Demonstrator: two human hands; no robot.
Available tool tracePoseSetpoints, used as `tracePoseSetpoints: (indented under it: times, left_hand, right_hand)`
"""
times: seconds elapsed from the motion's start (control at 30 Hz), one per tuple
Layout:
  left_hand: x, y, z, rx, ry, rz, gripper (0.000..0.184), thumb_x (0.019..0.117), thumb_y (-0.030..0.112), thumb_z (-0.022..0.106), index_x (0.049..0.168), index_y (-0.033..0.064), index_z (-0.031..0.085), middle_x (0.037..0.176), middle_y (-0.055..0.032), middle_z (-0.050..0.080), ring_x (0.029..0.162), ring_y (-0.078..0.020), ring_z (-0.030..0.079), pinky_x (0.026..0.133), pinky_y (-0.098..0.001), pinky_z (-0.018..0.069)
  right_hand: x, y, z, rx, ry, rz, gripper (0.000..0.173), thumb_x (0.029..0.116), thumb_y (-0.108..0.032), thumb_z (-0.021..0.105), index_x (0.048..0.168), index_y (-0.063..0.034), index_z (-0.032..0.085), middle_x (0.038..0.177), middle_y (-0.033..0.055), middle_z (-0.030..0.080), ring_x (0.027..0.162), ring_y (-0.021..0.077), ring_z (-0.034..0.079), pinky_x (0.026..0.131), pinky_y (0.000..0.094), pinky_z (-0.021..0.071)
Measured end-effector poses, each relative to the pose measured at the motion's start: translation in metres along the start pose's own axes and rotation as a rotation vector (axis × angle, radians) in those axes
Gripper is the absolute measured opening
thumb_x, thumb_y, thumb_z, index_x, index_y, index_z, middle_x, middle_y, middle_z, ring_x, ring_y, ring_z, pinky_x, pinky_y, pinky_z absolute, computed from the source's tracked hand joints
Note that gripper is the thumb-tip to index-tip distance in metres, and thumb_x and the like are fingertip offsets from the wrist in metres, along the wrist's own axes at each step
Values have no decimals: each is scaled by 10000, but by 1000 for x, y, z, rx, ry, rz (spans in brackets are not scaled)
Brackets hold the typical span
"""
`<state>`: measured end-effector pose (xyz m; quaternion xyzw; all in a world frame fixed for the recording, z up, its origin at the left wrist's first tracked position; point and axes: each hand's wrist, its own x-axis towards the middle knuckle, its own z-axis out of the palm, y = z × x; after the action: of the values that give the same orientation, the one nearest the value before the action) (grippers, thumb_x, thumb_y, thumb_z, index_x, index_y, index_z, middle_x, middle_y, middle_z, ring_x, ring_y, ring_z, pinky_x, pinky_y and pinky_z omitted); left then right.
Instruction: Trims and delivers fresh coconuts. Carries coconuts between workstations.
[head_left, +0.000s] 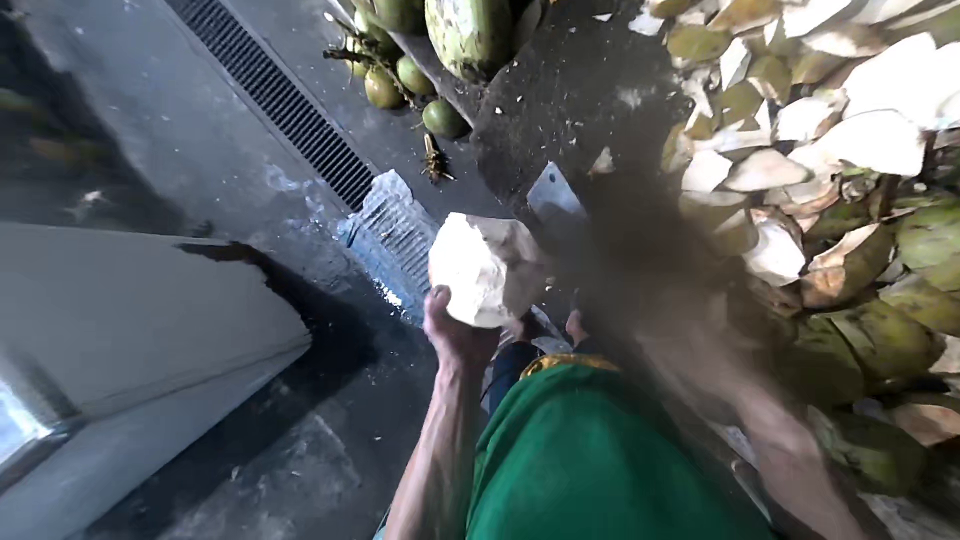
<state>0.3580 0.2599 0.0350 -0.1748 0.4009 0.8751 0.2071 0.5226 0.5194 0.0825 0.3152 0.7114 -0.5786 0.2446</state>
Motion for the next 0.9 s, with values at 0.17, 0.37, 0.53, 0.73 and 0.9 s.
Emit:
tracePoseSetpoints:
  times: [0.17, 0.37, 0.53, 0.73, 0.9]
  left_hand:
    - [-25, 44, -2, 28, -66, 318, 410, 746, 509, 804, 993, 196, 708, 947, -34, 749, 917, -168, 734, 808, -438, 623]
    - [15, 23, 12, 110, -49, 372, 881, 638, 536, 886, 1311, 162, 458, 1015, -15, 702, 913, -160, 714, 795, -411, 623]
    - [47, -7, 22, 139, -46, 304, 1074, 656, 518, 852, 1495, 125, 309, 1147, -86, 662, 969, -193, 697, 823, -426, 614]
    - [56, -26, 13, 282, -61, 289, 1017, 687, 514, 822, 1458, 61, 336, 1133, -91, 661, 939, -172, 701, 798, -393, 620]
    - [60, -25, 8, 305, -76, 274, 1057, 674, 575, 818, 1468, 64, 346, 1148, -93, 664, 952, -177, 701, 811, -390, 619]
  right_hand:
    - [-17, -6, -39, -417, 368, -288, 418, 971, -473, 539, 1035, -77, 656, 732, 1, 619, 587, 75, 599, 544, 317, 538]
    - [-50, -24, -41, -72, 319, -380, 356, 980, -473, 565, 948, -131, 660, 628, -56, 620, 436, 82, 569, 390, 274, 523]
    - [-90, -37, -39, 60, 229, -402, 263, 1018, -361, 564, 920, -136, 658, 658, -28, 644, 486, 116, 607, 444, 299, 555]
    - [-106, -36, -39, 27, 227, -459, 292, 1035, -380, 545, 943, -124, 653, 664, -37, 637, 516, 97, 613, 475, 291, 560]
    - [-110, -30, -48, -74, 1, -114, 242, 995, -255, 563, 857, -67, 631, 642, -4, 631, 490, 117, 595, 475, 313, 537]
